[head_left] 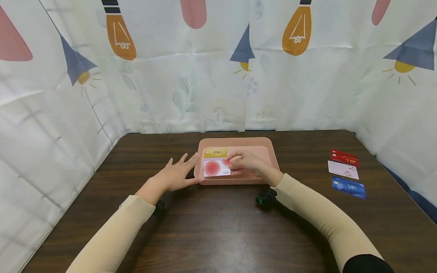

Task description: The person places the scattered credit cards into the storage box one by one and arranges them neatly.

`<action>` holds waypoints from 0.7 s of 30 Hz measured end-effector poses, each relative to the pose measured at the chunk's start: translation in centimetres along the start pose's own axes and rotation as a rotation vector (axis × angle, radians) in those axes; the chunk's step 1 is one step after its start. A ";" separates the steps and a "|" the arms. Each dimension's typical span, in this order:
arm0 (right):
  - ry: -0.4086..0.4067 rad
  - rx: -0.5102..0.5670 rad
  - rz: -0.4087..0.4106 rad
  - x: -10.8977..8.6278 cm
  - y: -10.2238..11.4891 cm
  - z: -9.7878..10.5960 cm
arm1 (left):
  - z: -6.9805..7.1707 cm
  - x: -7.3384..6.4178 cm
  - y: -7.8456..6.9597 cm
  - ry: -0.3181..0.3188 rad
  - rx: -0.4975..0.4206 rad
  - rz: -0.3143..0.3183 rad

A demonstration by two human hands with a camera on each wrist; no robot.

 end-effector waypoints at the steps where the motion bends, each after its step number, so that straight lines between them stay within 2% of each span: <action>1: -0.004 0.003 -0.007 0.1 0.0 0.0 | 0.0 0.0 0.0 -0.001 0.001 0.001; 13: -0.010 -0.019 -0.024 0.6 -0.1 -0.6 | 0.2 -0.1 -0.1 0.003 -0.004 0.004; 21: 0.020 -0.065 -0.009 0.9 -0.5 -1.0 | 0.0 0.1 0.1 0.006 -0.005 0.007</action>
Point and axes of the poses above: each hand's wrist, its own x-axis towards the middle knuckle, its own z-axis out of the back of the hand, y = z × x, the point moved 5 cm from there along x, towards the middle knuckle, and after that the axes turned 12 degrees about x, right-handed, at the moved point
